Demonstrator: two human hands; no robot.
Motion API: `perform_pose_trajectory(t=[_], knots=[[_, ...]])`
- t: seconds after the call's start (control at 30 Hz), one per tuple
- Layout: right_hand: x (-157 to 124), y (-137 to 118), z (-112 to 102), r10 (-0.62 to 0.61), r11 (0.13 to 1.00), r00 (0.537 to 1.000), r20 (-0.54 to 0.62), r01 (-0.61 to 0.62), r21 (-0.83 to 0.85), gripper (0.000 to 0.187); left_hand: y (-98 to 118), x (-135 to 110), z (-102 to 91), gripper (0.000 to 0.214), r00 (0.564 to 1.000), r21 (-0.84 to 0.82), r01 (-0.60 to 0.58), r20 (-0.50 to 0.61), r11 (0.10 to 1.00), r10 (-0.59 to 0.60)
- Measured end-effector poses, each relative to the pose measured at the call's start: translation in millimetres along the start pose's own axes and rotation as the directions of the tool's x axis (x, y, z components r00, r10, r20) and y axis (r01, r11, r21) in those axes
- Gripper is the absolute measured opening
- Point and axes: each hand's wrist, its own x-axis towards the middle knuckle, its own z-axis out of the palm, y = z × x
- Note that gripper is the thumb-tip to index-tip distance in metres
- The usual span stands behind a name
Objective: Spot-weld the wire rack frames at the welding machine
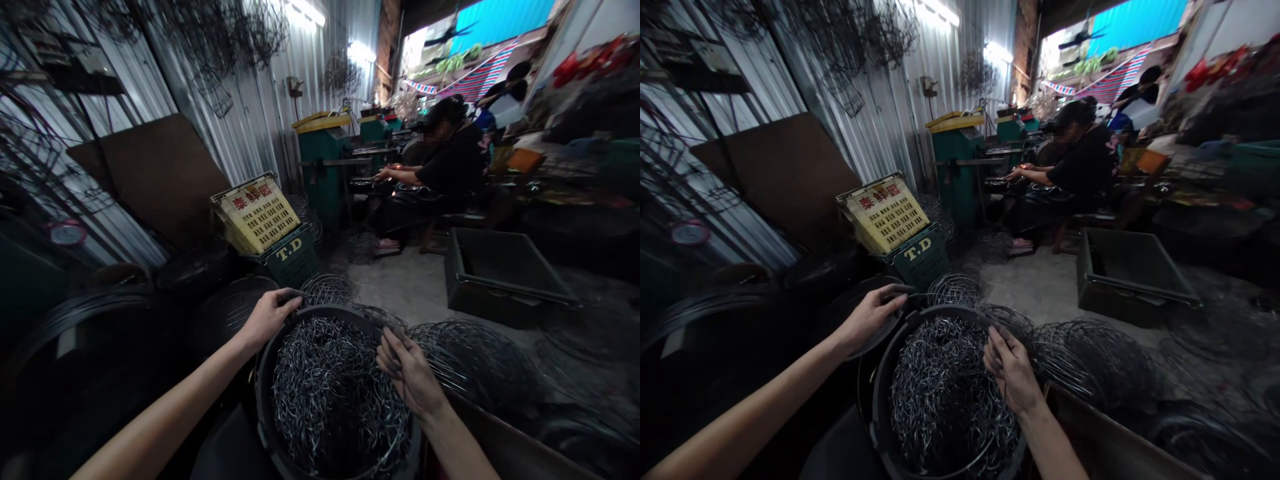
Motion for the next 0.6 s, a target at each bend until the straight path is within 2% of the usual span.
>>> perform_pose_trajectory(t=[0.33, 0.6], knots=[[-4, -3, 9, -0.023, 1.000, 0.999, 0.040, 0.023, 0.004, 0.063, 2, 4, -5.0, 0.035, 0.999, 0.222, -0.038, -0.023, 0.974, 0.045], [-3, -2, 8, -0.012, 0.998, 0.995, 0.095, 0.018, -0.056, 0.057, 17, -10, -5.1, 0.032, 0.994, 0.312, -0.099, -0.005, 0.945, 0.106]])
